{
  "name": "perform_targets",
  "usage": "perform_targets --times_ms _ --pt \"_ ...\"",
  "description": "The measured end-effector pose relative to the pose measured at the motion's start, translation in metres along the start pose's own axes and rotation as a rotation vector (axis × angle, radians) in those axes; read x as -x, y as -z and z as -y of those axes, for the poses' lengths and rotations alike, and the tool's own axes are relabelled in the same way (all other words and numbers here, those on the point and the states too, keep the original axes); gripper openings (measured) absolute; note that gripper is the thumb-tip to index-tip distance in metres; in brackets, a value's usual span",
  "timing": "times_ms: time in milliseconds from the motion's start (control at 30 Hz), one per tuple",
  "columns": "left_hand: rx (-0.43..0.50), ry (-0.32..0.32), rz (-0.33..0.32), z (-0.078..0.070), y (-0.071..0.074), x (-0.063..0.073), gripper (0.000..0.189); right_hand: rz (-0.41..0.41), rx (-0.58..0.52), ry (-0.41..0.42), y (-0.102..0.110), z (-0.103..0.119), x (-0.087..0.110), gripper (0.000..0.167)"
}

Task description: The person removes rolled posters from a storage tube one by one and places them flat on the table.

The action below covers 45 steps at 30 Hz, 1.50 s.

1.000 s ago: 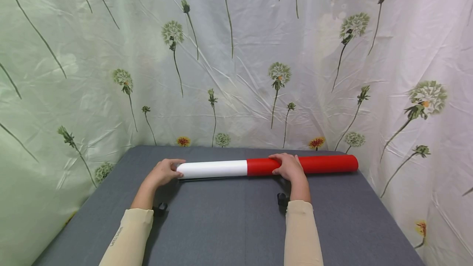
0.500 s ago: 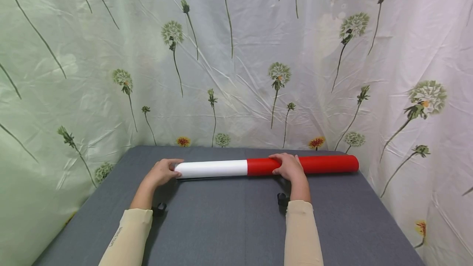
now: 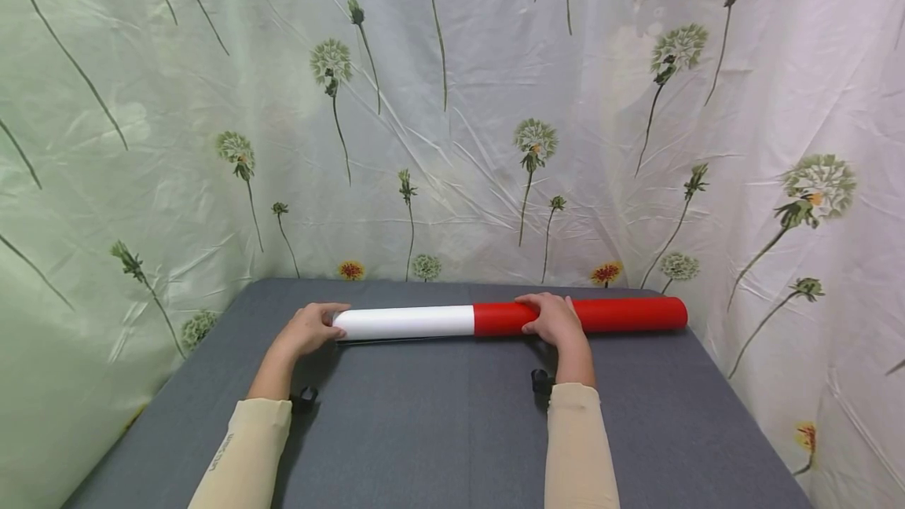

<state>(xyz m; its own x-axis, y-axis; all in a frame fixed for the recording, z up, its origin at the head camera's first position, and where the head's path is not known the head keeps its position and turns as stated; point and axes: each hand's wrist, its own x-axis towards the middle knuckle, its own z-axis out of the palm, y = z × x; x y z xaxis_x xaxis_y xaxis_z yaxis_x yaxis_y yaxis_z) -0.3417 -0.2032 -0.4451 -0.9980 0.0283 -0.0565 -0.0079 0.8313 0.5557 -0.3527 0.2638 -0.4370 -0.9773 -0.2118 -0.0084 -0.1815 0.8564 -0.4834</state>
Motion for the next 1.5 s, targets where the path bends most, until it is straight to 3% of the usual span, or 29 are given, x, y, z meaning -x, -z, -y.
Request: perform_targets --times_ms 1500 --pt "-0.029 0.03 -0.025 0.013 0.01 0.002 0.055 0.001 -0.003 -0.044 0.005 -0.006 0.004 0.06"
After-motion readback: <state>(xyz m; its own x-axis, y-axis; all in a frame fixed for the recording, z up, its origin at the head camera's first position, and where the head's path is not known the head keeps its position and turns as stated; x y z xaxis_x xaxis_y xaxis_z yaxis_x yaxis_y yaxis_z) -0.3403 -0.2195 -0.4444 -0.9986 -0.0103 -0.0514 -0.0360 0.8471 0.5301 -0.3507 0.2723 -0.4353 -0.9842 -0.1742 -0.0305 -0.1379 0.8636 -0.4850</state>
